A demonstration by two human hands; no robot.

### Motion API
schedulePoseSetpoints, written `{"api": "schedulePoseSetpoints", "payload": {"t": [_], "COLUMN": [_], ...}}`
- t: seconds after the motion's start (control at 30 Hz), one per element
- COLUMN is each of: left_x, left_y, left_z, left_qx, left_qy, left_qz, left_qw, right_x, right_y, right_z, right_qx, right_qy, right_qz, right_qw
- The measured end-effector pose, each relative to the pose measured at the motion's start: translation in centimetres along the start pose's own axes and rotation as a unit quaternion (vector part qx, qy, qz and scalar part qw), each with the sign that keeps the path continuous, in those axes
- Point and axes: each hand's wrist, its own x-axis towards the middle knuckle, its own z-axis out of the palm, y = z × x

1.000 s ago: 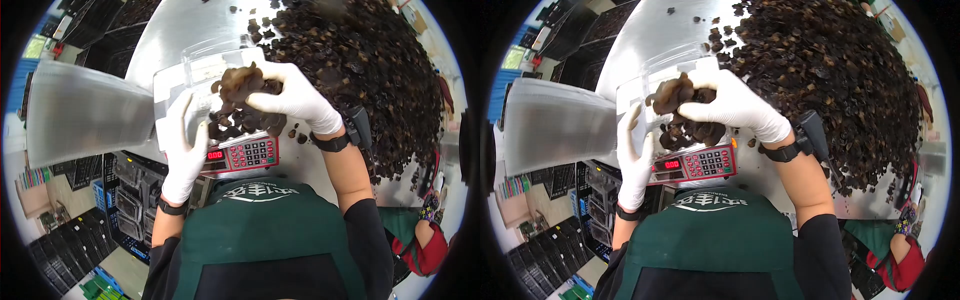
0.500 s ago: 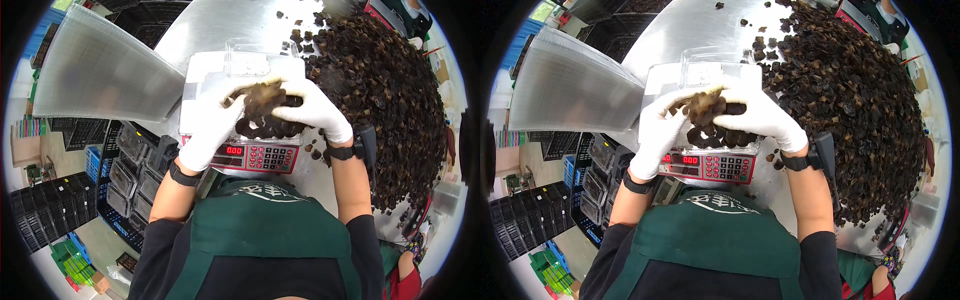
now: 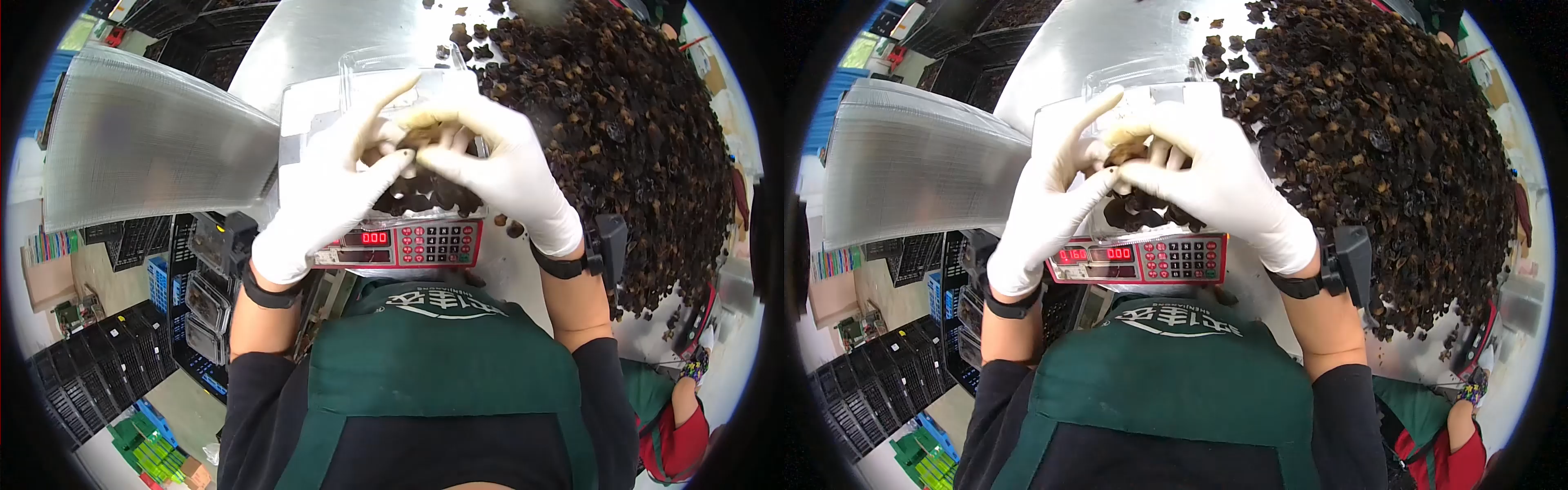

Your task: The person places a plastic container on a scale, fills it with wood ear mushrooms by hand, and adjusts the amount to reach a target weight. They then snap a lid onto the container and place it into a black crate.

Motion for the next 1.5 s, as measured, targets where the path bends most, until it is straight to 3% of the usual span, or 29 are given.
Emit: {"api": "schedulePoseSetpoints", "payload": {"t": [0.07,0.1,0.17,0.2,0.23,0.37,0.43,0.5,0.53,0.57,0.67,0.7,0.73,0.8,0.87,0.9,0.93,1.03,1.13,1.23,1.3,1.37,1.4,1.5], "left_x": [0.5,0.7,0.9,0.7,0.4,-1.1,-1.8,-1.9,-1.8,-1.6,-0.7,-0.4,0.1,0.3,0.2,0.2,0.2,0.3,0.2,-0.8,-0.7,-0.8,-0.9,-1.4], "left_y": [1.2,1.3,1.4,1.4,0.1,-3.5,-4.2,-3.8,-3.6,-3.3,-3.1,-3.0,-2.6,-2.1,-2.3,-3.2,-4.3,-5.7,-5.5,-4.3,-4.3,-3.9,-3.6,-1.5], "left_z": [-0.4,-0.8,-1.9,-2.7,-3.4,-5.8,-6.4,-5.9,-5.3,-4.6,-1.9,-0.4,1.1,3.4,4.7,4.9,5.0,5.0,4.8,5.1,4.7,4.7,4.5,4.2], "left_qx": [-0.021,-0.004,0.031,0.082,0.077,0.087,0.131,0.174,0.198,0.222,0.286,0.312,0.304,0.352,0.432,0.426,0.422,0.367,0.305,0.286,0.336,0.392,0.422,0.369], "left_qy": [-0.074,-0.056,-0.021,0.011,0.038,0.118,0.131,0.128,0.128,0.128,0.091,0.079,0.052,-0.019,-0.035,-0.039,-0.041,-0.028,0.007,0.079,0.035,0.010,-0.001,-0.010], "left_qz": [-0.030,0.002,0.066,0.055,0.053,0.015,-0.005,0.012,0.028,0.045,0.133,0.175,0.218,0.216,0.267,0.257,0.248,0.227,0.218,0.210,0.197,0.241,0.262,0.210], "left_qw": [0.997,0.998,0.997,0.995,0.995,0.989,0.983,0.976,0.971,0.966,0.945,0.931,0.926,0.911,0.861,0.866,0.871,0.902,0.927,0.932,0.920,0.887,0.868,0.905], "right_x": [-0.5,-1.0,-3.5,-5.3,-7.8,-22.1,-32.1,-42.0,-45.2,-47.2,-43.2,-43.3,-37.1,-28.5,-24.6,-23.1,-22.6,-23.5,-24.6,-24.0,-23.4,-23.0,-22.8,-22.3], "right_y": [-0.4,-0.2,-0.8,-1.4,-0.7,2.1,2.8,2.8,1.3,0.1,-1.8,-0.3,-1.2,-1.8,-0.1,0.9,2.6,7.5,9.0,9.0,8.7,9.4,9.9,11.4], "right_z": [-0.7,-1.5,-3.5,-4.8,-6.4,-12.6,-15.6,-17.2,-17.1,-16.8,-13.6,-13.1,-9.7,-4.9,-0.5,1.1,2.6,4.7,4.2,1.3,-0.2,-0.7,-0.5,0.3], "right_qx": [-0.083,-0.096,-0.069,-0.016,-0.059,-0.148,-0.193,-0.273,-0.327,-0.376,-0.508,-0.435,-0.311,-0.274,-0.294,-0.280,-0.281,-0.293,-0.291,-0.317,-0.329,-0.318,-0.320,-0.326], "right_qy": [0.083,0.113,0.178,0.207,0.225,0.291,0.252,0.194,0.139,0.083,0.080,0.144,0.223,0.145,0.032,-0.029,-0.060,-0.037,-0.003,0.142,0.208,0.261,0.230,0.169], "right_qz": [-0.030,-0.019,0.103,0.159,0.167,0.335,0.445,0.462,0.524,0.580,0.588,0.483,0.436,0.355,0.248,0.207,0.175,0.132,0.147,0.162,0.203,0.210,0.232,0.269], "right_qw": [0.993,0.989,0.976,0.965,0.958,0.884,0.837,0.821,0.774,0.718,0.624,0.746,0.815,0.882,0.922,0.937,0.942,0.946,0.945,0.924,0.899,0.887,0.889,0.891]}}
